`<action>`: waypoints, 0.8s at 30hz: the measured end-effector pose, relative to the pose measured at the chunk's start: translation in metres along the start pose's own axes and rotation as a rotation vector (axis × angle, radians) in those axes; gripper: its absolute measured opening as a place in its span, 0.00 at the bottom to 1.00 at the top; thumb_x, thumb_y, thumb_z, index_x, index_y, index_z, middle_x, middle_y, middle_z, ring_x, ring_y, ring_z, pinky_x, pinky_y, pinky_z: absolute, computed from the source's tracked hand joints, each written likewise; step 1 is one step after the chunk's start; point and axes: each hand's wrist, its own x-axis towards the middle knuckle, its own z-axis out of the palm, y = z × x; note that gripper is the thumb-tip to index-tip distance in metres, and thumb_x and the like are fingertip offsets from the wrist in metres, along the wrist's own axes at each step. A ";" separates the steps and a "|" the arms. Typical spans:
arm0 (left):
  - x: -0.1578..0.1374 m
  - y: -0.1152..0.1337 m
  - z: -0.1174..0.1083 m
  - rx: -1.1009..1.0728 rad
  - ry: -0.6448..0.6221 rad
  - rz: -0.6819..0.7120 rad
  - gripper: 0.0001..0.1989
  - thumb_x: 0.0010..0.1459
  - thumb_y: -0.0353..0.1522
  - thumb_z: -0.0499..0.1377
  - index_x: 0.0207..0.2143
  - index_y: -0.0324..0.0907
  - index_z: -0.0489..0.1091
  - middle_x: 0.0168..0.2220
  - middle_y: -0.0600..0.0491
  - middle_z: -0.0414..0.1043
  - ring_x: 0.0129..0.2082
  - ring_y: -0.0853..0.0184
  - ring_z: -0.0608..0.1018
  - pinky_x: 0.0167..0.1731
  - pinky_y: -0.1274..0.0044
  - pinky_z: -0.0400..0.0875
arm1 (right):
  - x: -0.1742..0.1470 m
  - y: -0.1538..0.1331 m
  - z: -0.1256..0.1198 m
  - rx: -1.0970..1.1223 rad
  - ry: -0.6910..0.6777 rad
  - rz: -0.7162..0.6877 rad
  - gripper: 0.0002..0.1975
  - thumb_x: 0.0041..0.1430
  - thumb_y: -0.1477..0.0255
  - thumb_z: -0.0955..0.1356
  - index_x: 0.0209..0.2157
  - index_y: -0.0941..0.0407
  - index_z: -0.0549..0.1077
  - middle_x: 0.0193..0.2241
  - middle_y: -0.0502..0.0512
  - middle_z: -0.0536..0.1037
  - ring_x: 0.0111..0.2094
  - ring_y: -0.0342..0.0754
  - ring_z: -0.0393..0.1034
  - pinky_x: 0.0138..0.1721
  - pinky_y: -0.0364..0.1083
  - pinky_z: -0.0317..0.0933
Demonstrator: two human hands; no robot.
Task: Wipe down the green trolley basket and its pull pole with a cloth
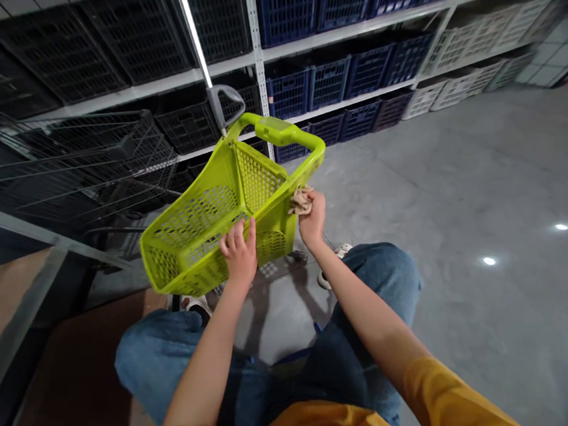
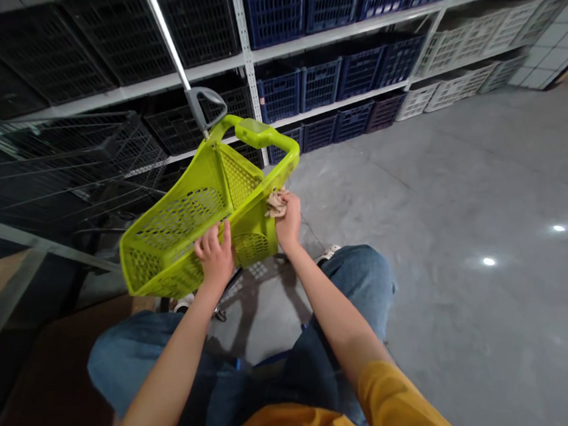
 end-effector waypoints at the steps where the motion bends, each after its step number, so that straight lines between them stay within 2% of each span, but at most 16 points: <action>1: 0.001 0.000 0.001 -0.003 0.006 -0.007 0.29 0.66 0.25 0.47 0.69 0.46 0.54 0.64 0.38 0.63 0.64 0.54 0.66 0.61 0.55 0.55 | 0.013 -0.007 -0.002 -0.013 -0.013 -0.051 0.11 0.59 0.70 0.65 0.44 0.52 0.68 0.43 0.55 0.71 0.48 0.49 0.66 0.53 0.54 0.63; 2: 0.001 0.000 0.001 -0.006 0.009 -0.015 0.29 0.66 0.25 0.47 0.69 0.46 0.55 0.63 0.38 0.64 0.63 0.54 0.67 0.61 0.55 0.55 | 0.019 -0.011 -0.004 -0.030 -0.026 -0.085 0.10 0.59 0.70 0.65 0.44 0.52 0.69 0.44 0.56 0.71 0.49 0.50 0.66 0.54 0.54 0.63; 4: 0.003 0.002 0.000 -0.014 -0.001 -0.032 0.29 0.66 0.27 0.49 0.69 0.43 0.54 0.62 0.36 0.64 0.62 0.53 0.67 0.61 0.55 0.55 | 0.010 -0.009 -0.007 -0.065 -0.056 -0.106 0.10 0.60 0.71 0.65 0.44 0.53 0.69 0.46 0.57 0.70 0.51 0.51 0.65 0.55 0.55 0.63; 9: 0.008 0.008 -0.010 -0.052 -0.033 -0.078 0.33 0.63 0.30 0.55 0.69 0.35 0.53 0.60 0.34 0.65 0.61 0.50 0.68 0.61 0.57 0.55 | -0.063 0.025 -0.012 -0.102 -0.252 -0.006 0.10 0.56 0.73 0.64 0.40 0.55 0.71 0.44 0.59 0.70 0.48 0.52 0.66 0.52 0.56 0.64; 11: 0.010 0.010 -0.014 -0.073 -0.037 -0.102 0.32 0.62 0.31 0.56 0.68 0.37 0.54 0.60 0.35 0.66 0.60 0.51 0.69 0.60 0.58 0.56 | -0.071 0.029 -0.014 -0.103 -0.314 0.001 0.09 0.55 0.73 0.64 0.38 0.55 0.72 0.42 0.58 0.70 0.46 0.52 0.66 0.51 0.56 0.65; 13: 0.012 0.011 -0.016 -0.099 -0.033 -0.124 0.31 0.61 0.31 0.57 0.67 0.39 0.57 0.59 0.36 0.67 0.59 0.51 0.69 0.60 0.59 0.56 | -0.056 0.023 -0.014 -0.099 -0.309 -0.031 0.09 0.56 0.74 0.64 0.39 0.55 0.72 0.42 0.58 0.70 0.46 0.52 0.66 0.50 0.55 0.65; 19: 0.014 0.013 -0.015 -0.178 -0.004 -0.174 0.28 0.61 0.33 0.58 0.64 0.41 0.61 0.58 0.40 0.69 0.57 0.54 0.70 0.59 0.61 0.55 | 0.032 -0.019 -0.013 -0.115 -0.177 -0.219 0.10 0.59 0.71 0.66 0.43 0.55 0.72 0.46 0.59 0.68 0.50 0.54 0.64 0.54 0.57 0.63; 24: 0.014 0.012 -0.012 -0.219 0.027 -0.192 0.27 0.62 0.34 0.57 0.63 0.43 0.62 0.57 0.42 0.70 0.57 0.55 0.71 0.58 0.62 0.54 | 0.062 -0.043 -0.020 -0.104 -0.135 -0.296 0.07 0.63 0.69 0.65 0.42 0.54 0.73 0.44 0.58 0.72 0.48 0.53 0.65 0.52 0.56 0.63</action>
